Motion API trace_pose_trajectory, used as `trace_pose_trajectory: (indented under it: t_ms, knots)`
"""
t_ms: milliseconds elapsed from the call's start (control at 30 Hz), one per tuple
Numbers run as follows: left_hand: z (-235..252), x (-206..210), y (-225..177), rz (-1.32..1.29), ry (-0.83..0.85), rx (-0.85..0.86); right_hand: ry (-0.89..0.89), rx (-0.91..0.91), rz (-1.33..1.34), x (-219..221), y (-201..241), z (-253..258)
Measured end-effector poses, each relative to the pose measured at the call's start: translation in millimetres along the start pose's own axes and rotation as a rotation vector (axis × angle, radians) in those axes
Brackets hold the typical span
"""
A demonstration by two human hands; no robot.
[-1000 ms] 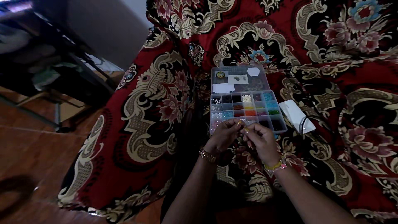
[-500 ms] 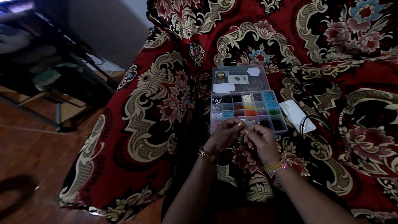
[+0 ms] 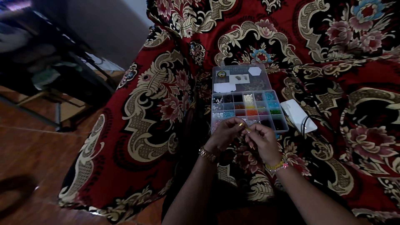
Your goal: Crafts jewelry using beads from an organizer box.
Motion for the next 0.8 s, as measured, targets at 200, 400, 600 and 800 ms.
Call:
trace_pose_trajectory:
  t_ms: [200, 400, 600, 800]
  knots:
    - [0, -1, -2, 0.001, -0.009, 0.004, 0.002, -0.002, 0.006, 0, -2, 0]
    - [-1, -2, -5, 0.073, -0.024, 0.033, 0.005, -0.005, -0.014, 0, -2, 1]
    - [-1, -3, -9, 0.119, -0.016, 0.062, 0.016, -0.002, -0.023, 0, 0, 1]
    - [-2, -6, -13, 0.169, -0.031, 0.103, 0.053, 0.023, -0.060, 2, -2, 2]
Point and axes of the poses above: each hand's wrist, its own z-axis towards the middle knuckle, its own x-axis out of the palm, y = z × x, the point moved 5 cm from there along z, towards the middle knuckle, and after that the axes turned 13 degrees about -y, right-handed, at the moved point
